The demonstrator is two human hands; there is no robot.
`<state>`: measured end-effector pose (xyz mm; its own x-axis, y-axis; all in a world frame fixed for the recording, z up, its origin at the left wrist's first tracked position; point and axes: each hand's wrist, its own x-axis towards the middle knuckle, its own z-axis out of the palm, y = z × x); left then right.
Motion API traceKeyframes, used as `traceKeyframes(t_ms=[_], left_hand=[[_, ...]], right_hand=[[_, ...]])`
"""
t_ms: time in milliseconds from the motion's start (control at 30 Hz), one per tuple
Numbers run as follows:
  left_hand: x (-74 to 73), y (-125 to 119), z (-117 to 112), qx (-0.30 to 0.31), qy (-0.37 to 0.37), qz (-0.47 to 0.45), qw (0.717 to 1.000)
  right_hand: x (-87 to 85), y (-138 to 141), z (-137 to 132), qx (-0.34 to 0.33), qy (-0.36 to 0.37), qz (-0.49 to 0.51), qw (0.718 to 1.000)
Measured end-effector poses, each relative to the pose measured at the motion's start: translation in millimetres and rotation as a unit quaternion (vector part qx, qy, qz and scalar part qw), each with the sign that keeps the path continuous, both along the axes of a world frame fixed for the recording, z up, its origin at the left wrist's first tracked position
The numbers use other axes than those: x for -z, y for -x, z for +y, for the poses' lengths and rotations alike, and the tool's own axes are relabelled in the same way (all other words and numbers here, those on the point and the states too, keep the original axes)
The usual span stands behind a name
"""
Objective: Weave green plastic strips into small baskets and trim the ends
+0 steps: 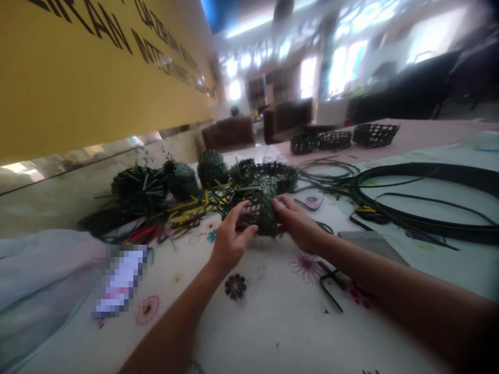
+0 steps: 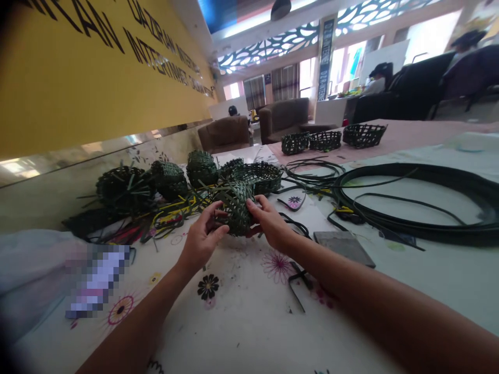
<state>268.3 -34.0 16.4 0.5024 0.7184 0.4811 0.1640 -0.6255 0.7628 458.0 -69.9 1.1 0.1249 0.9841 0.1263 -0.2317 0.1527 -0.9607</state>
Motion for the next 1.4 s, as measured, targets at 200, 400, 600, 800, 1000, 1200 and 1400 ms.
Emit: traceKeyframes(t_ms=[200, 400, 600, 800, 1000, 1200, 1400], left_hand=[[1.6, -1, -3, -0.04, -0.005, -0.009, 0.999], [0.7, 4, 6, -0.087, -0.046, 0.056, 0.994], [4.6, 5, 11, -0.101, -0.063, 0.042, 0.992], [2.7, 7, 12, -0.105, -0.061, 0.047, 0.991], [3.4, 7, 11, -0.09, -0.041, 0.048, 0.994], [4.3, 5, 11, -0.058, -0.009, 0.058, 0.997], [5.0, 3, 8, -0.067, -0.01, 0.074, 0.995]], right_hand=[[0.9, 5, -2, 0.003, 0.01, 0.01, 1.0], [10.0, 4, 2, -0.004, 0.077, 0.065, 0.995], [14.7, 9, 0, 0.029, 0.096, 0.052, 0.994], [18.1, 6, 3, 0.064, 0.129, 0.063, 0.988], [18.3, 0, 5, 0.136, 0.066, -0.041, 0.988], [20.3, -6, 9, 0.237, -0.094, -0.259, 0.932], [20.3, -8, 8, 0.225, -0.149, -0.295, 0.917]])
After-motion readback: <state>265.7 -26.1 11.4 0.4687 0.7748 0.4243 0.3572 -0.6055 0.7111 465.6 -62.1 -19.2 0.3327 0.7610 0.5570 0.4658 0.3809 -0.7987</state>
